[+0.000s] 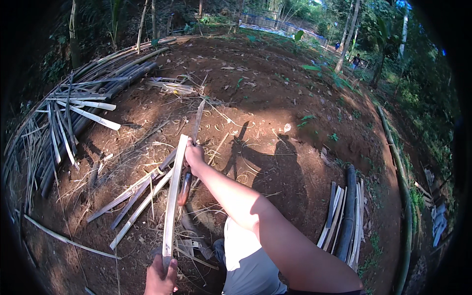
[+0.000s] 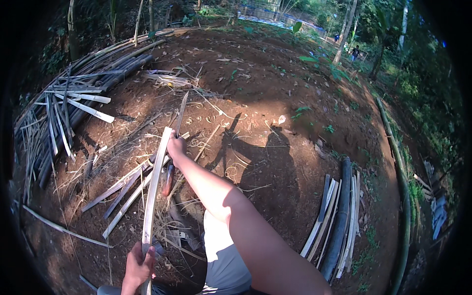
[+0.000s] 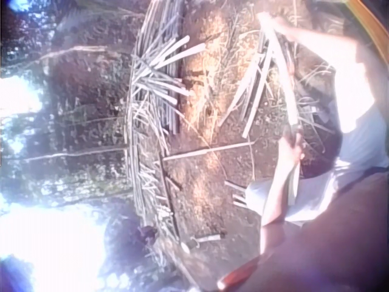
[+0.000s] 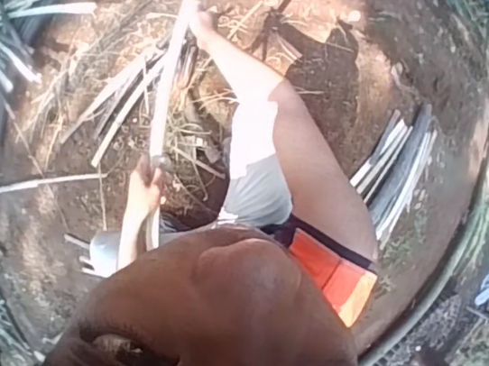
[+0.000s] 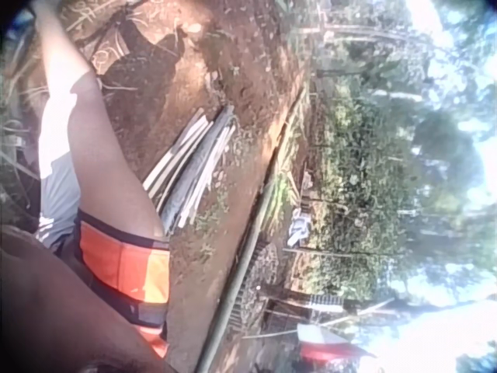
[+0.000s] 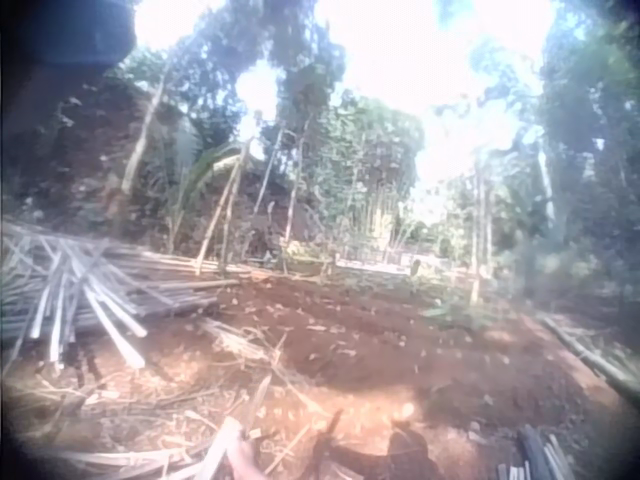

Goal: The person sits on the ground and uses a machete to shave and smooth a long piece of bamboo. They repeatedly scrape the blade along the bamboo's length to remove splinters and create a flat surface, occasionally flipping the piece to work on different sides.

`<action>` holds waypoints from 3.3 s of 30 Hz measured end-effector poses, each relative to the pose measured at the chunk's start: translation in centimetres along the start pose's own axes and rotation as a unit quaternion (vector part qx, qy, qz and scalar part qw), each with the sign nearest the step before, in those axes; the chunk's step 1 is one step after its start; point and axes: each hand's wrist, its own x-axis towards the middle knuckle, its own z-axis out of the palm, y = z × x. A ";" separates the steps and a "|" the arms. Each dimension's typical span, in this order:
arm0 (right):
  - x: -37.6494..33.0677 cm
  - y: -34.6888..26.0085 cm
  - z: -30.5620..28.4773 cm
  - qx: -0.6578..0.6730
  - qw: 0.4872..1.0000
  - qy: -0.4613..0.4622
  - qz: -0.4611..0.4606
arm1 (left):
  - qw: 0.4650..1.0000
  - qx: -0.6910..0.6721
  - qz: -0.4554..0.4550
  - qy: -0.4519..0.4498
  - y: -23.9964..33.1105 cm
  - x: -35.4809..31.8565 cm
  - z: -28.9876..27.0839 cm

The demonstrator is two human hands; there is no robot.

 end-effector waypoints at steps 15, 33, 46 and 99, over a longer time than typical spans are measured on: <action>2.9 0.7 0.3 0.077 0.992 0.097 0.034 | 0.999 0.035 -0.019 -0.022 0.8 -1.2 -0.5; 10.5 2.2 -8.3 -0.170 0.917 0.360 0.008 | 0.983 -0.130 0.075 0.109 2.0 -1.3 -2.2; -10.1 -4.3 1.5 -0.267 0.915 -0.302 0.002 | 0.831 -0.310 0.218 0.407 0.0 3.4 -7.5; -17.3 -7.1 0.8 -0.278 0.760 -0.250 -0.532 | 0.961 -0.101 0.133 0.221 5.7 2.3 -7.1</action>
